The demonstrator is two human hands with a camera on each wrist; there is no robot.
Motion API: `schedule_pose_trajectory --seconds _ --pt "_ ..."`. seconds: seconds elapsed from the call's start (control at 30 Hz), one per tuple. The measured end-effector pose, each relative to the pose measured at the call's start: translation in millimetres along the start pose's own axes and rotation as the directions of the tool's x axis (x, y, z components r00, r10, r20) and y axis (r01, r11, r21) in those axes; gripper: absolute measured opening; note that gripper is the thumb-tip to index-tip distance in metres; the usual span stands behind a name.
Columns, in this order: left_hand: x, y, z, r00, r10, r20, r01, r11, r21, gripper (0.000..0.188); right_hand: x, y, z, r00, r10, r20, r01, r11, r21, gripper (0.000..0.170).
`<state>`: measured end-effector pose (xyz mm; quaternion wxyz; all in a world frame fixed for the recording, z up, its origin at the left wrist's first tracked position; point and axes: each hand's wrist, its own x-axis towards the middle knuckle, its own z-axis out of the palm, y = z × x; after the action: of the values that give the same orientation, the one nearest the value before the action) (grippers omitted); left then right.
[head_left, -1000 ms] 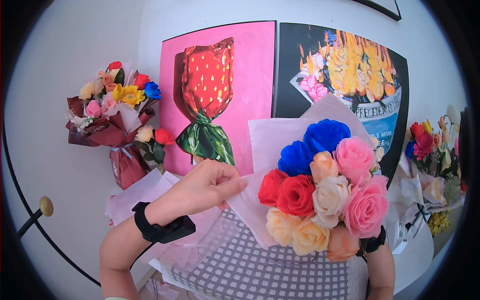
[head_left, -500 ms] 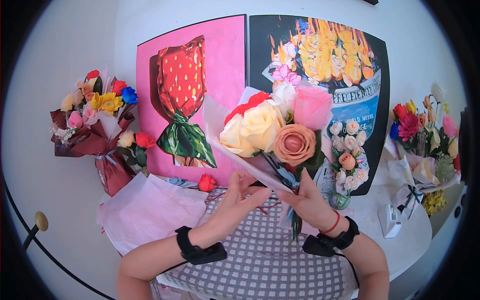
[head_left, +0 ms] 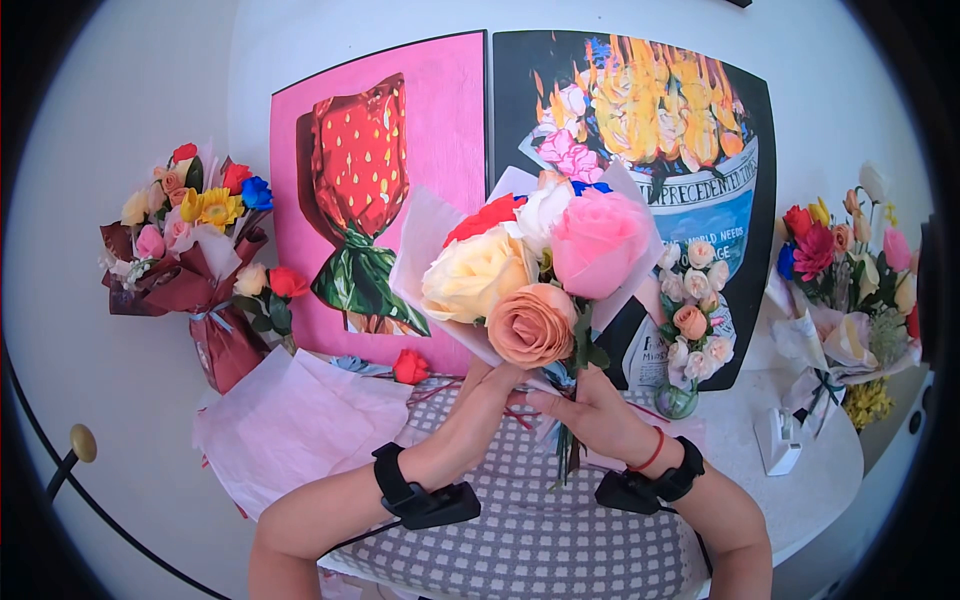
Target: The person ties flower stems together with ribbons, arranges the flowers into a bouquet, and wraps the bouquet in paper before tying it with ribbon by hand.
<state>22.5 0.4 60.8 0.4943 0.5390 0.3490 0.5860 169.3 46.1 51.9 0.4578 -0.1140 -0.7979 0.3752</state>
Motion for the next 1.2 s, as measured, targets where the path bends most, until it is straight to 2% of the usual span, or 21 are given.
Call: schedule_pose_trajectory --seconds 0.07,0.17,0.23,0.27,0.33,0.37,0.4,0.47,0.5,0.53,0.6,0.63,0.7,0.73,0.8,0.87,0.9,1.03,1.1,1.17,1.2 --pt "2 -3 1 1.000 0.006 0.002 -0.006 1.000 0.025 0.046 -1 -3 0 1.000 0.026 0.015 -0.025 0.997 -0.073 0.034" --pt "4 -20 1 0.998 0.052 -0.047 -0.049 0.996 0.076 0.043 -6 -6 2 0.999 -0.017 0.033 0.016 1.000 0.015 0.033" --pt "1 -26 5 0.967 0.190 -0.167 -0.176 0.980 0.095 0.034 -12 -4 -1 0.994 -0.109 0.032 0.110 0.993 -0.041 0.030" --pt "0 -20 6 0.965 0.200 -0.171 -0.186 0.978 0.096 0.034 -11 -4 -3 0.992 -0.117 0.039 0.119 0.992 -0.043 0.030" --pt "-7 -1 14 0.999 -0.009 -0.039 0.019 0.966 0.259 0.039 -10 -4 -8 0.988 0.035 0.151 -0.023 0.996 -0.082 0.048" --pt "-9 3 24 0.996 0.018 -0.088 -0.014 0.999 0.039 0.038 -11 -1 -8 0.994 0.047 0.103 -0.042 0.998 -0.047 0.040" --pt "-7 2 24 0.996 0.027 -0.088 -0.024 0.999 0.040 0.038 -12 2 -10 0.994 0.039 0.105 -0.034 0.998 -0.052 0.040" --pt "-3 -4 21 0.996 0.076 -0.047 -0.075 0.997 0.011 0.040 -16 7 -15 0.994 0.066 0.092 -0.035 0.951 -0.308 0.032" --pt "-2 -10 19 0.990 0.091 -0.111 -0.090 0.996 0.014 0.031 -19 13 -13 0.999 0.032 0.007 -0.030 0.978 -0.208 0.027" --pt "-2 -8 17 0.989 0.100 -0.113 -0.099 0.995 0.014 0.031 -19 13 -12 1.000 0.025 0.011 -0.022 0.977 -0.212 0.027" --pt "-2 -6 13 0.999 0.002 -0.047 0.003 0.995 0.096 0.031 -19 12 -10 0.995 -0.060 -0.074 0.035 0.953 -0.302 0.022" --pt "-1 -7 12 0.999 0.009 -0.047 -0.004 0.995 0.099 0.031 -19 10 -10 0.995 -0.067 -0.073 0.042 0.952 -0.304 0.022" --pt "2 -10 11 0.981 -0.119 -0.151 0.122 0.993 0.007 0.029 -20 5 -12 0.999 -0.016 -0.032 0.010 0.983 -0.183 0.025" --pt "0 -3 12 0.982 -0.114 -0.151 0.116 0.993 0.006 0.029 -20 4 -13 1.000 0.010 -0.008 -0.011 0.992 -0.122 0.027" --pt "-9 18 14 0.973 -0.188 -0.133 0.195 0.980 0.041 0.026 -22 6 -15 0.999 0.027 0.027 -0.022 0.988 -0.156 0.028" --pt "-12 29 10 0.981 -0.178 -0.080 0.183 0.981 0.066 0.030 -23 9 -13 0.997 -0.076 -0.030 0.069 0.976 -0.207 0.028" --pt "-12 31 9 0.985 -0.168 -0.028 0.170 0.981 0.091 0.035 -24 11 -13 0.997 -0.074 -0.030 0.066 0.976 -0.207 0.028" --pt "-12 25 6 0.992 -0.123 -0.023 0.125 0.988 0.090 0.038 -26 13 -15 0.999 -0.039 0.020 0.042 0.971 -0.234 0.029" --pt "-14 27 7 0.988 -0.153 -0.026 0.155 0.984 0.089 0.028 -26 14 -13 0.999 0.002 0.052 0.012 0.965 -0.262 0.030" --pt "-9 22 3 0.987 -0.164 0.006 0.163 0.985 0.061 0.029 -25 21 -11 0.951 -0.284 0.119 0.307 0.849 -0.430 0.029" --pt "-7 19 2 0.983 -0.176 0.041 0.175 0.984 0.036 0.030 -25 20 -11 0.952 -0.283 0.120 0.307 0.849 -0.430 0.029"
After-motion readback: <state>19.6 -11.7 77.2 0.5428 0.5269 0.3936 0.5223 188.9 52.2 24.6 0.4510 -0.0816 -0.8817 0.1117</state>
